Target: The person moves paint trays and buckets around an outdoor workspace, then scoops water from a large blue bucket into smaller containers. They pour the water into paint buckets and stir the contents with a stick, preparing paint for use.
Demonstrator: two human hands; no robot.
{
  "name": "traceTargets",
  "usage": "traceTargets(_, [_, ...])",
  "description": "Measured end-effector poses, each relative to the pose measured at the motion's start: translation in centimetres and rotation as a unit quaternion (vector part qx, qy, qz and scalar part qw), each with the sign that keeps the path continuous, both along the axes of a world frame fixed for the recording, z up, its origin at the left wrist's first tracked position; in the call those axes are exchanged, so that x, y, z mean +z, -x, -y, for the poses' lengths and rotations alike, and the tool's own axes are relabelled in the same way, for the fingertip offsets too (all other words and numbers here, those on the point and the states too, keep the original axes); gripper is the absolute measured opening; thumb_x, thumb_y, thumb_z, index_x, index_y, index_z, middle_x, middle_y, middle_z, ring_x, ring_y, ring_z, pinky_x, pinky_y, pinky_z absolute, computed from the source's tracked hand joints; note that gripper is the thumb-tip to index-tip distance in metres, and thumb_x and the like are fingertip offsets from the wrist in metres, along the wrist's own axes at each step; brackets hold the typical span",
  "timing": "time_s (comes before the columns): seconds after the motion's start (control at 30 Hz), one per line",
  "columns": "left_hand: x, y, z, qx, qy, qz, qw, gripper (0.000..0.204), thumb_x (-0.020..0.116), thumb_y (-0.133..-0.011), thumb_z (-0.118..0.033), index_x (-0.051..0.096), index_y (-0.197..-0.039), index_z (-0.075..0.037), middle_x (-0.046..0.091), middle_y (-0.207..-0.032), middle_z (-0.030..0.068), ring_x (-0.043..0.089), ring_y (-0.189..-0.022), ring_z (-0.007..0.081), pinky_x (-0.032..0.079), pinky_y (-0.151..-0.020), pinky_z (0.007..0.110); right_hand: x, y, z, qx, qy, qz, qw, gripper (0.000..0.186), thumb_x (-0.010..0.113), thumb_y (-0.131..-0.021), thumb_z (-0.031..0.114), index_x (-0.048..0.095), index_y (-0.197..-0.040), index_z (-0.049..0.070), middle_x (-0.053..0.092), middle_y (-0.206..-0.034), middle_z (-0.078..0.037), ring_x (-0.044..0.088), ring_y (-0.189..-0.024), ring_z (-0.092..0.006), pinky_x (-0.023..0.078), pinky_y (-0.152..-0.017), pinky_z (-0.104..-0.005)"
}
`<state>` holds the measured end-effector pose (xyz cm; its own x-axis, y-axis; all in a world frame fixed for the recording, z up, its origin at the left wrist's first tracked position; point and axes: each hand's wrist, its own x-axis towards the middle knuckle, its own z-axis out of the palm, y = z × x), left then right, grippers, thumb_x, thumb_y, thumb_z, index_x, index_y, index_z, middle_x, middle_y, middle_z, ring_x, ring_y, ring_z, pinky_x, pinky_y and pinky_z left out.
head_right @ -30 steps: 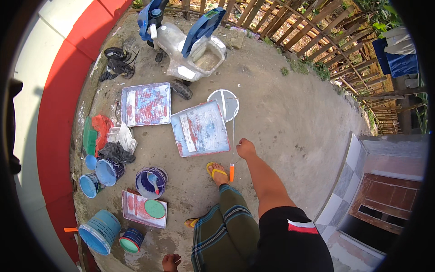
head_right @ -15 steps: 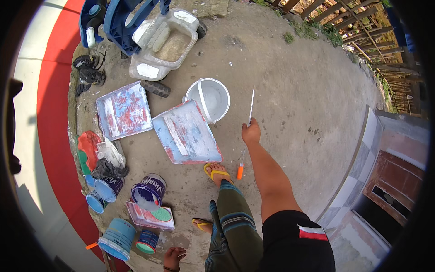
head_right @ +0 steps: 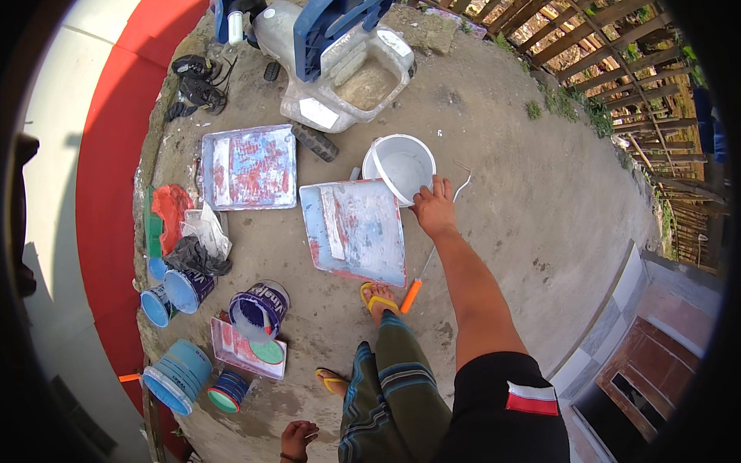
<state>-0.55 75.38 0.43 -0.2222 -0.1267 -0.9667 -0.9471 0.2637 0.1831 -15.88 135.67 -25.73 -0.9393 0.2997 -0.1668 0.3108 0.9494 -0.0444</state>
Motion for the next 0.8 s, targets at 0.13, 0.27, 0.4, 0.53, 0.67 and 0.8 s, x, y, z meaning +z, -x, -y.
traceTargets(0.13, [1.2,-1.9,0.7,0.035,0.011,-0.005,0.999,0.025,0.060,-0.094,-0.025,0.059,-0.110,-0.005,0.066,-0.105,0.0101,0.064,-0.100,0.0223,0.053,-0.084,0.037,5.8,-2.1,-3.8,0.094,-0.058,0.026,0.994,0.018,0.057,-0.087,0.022,0.069,-0.094,0.011,0.066,-0.099,-0.007,0.048,-0.123,-0.0336,0.015,-0.116,-0.0527])
traceTargets(0.27, [1.1,-3.6,0.4,0.055,-0.015,-0.016,0.998,0.027,0.062,-0.094,-0.026,0.060,-0.111,-0.005,0.066,-0.105,0.0093,0.064,-0.100,0.0227,0.053,-0.085,0.038,11.2,-3.9,-4.8,0.174,-0.063,0.084,0.979,0.017,0.053,-0.085,0.014,0.068,-0.090,0.010,0.066,-0.091,-0.009,0.058,-0.107,-0.0291,0.026,-0.110,-0.0491])
traceTargets(0.4, [0.8,-5.5,-0.8,0.097,0.006,-0.038,0.995,0.014,0.056,-0.092,-0.016,0.057,-0.102,-0.006,0.067,-0.093,0.0116,0.068,-0.086,0.0255,0.056,-0.074,0.038,12.2,-1.9,-3.2,0.198,-0.144,0.290,0.925,0.021,0.054,-0.086,0.019,0.072,-0.095,0.014,0.070,-0.089,-0.007,0.064,-0.096,-0.0240,0.033,-0.095,-0.0425])
traceTargets(0.53, [1.7,-7.2,0.1,0.128,-0.022,-0.066,0.989,0.013,0.056,-0.093,-0.014,0.057,-0.103,-0.005,0.068,-0.098,0.0118,0.068,-0.091,0.0257,0.056,-0.077,0.037,14.1,0.0,-1.5,0.139,-0.240,0.456,0.845,0.031,0.051,-0.091,0.023,0.073,-0.110,0.014,0.071,-0.111,-0.006,0.064,-0.107,-0.0205,0.028,-0.099,-0.0466])
traceTargets(0.67, [3.0,-10.7,3.2,0.189,-0.022,-0.089,0.978,0.012,0.057,-0.093,-0.013,0.059,-0.103,-0.005,0.068,-0.099,0.0106,0.068,-0.093,0.0236,0.055,-0.079,0.035,23.0,-1.9,1.7,0.153,-0.221,0.394,0.879,0.027,0.052,-0.089,0.021,0.075,-0.098,0.013,0.071,-0.104,-0.010,0.066,-0.100,-0.0242,0.035,-0.096,-0.0442])
traceTargets(0.8, [1.6,-15.6,5.8,0.260,-0.033,-0.112,0.959,0.015,0.060,-0.093,-0.015,0.059,-0.104,-0.004,0.068,-0.097,0.0084,0.068,-0.089,0.0190,0.054,-0.076,0.030,32.7,-4.7,11.3,0.225,-0.006,0.187,0.956,0.019,0.061,-0.082,0.014,0.065,-0.100,0.009,0.067,-0.084,-0.013,0.064,-0.083,-0.0332,0.047,-0.076,-0.0463])
